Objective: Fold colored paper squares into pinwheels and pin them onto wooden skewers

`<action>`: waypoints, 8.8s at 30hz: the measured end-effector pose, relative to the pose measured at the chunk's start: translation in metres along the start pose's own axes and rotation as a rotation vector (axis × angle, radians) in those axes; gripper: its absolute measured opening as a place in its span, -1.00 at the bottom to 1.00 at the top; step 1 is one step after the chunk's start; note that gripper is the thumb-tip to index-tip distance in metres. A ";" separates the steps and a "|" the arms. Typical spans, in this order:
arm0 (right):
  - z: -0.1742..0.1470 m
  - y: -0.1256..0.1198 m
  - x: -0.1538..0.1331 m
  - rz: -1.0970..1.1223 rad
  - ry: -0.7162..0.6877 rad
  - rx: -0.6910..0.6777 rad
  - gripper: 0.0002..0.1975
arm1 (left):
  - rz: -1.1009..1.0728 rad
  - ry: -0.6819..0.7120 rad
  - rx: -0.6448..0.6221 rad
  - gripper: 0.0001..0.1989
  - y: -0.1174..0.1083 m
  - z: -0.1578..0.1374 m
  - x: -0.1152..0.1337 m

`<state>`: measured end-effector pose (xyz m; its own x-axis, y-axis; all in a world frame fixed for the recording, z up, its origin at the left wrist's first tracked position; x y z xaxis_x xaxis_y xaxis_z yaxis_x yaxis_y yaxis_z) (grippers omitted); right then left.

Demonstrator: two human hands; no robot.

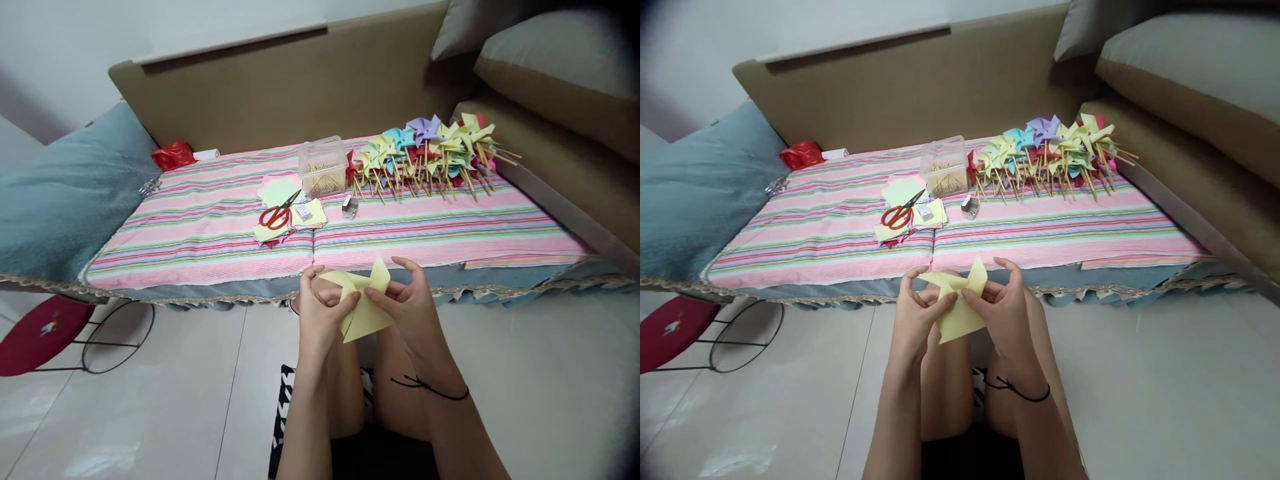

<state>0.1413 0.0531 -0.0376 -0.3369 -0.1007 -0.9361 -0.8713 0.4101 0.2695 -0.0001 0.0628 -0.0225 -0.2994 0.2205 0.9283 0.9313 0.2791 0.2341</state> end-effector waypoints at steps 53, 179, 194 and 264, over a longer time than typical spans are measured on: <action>-0.001 0.012 -0.027 -0.026 -0.199 0.142 -0.93 | -0.229 0.018 0.181 -0.42 0.019 0.007 0.017; 0.249 0.029 -0.005 -0.297 -0.391 0.310 -0.92 | -0.092 0.045 0.370 -0.45 -0.004 0.165 -0.002; 0.052 0.038 -0.054 0.063 -0.313 0.165 -0.77 | -0.159 0.137 0.359 -0.49 -0.014 0.058 0.034; 0.009 0.041 -0.046 -0.335 -0.582 0.041 -0.96 | -0.127 0.189 0.255 -0.50 0.001 0.013 0.040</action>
<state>0.1241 0.0830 0.0151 0.2060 0.2717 -0.9401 -0.8772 0.4770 -0.0544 -0.0138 0.0839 0.0114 -0.3434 -0.0015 0.9392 0.7999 0.5236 0.2933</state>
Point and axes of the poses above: each hand's wrist, its own z-axis towards the middle knuckle, its own y-axis out of the palm, x = y × z, the point moved 6 cm from there along z, towards the middle knuckle, and after that the axes turned 10 degrees about x, right-handed, at the moved point
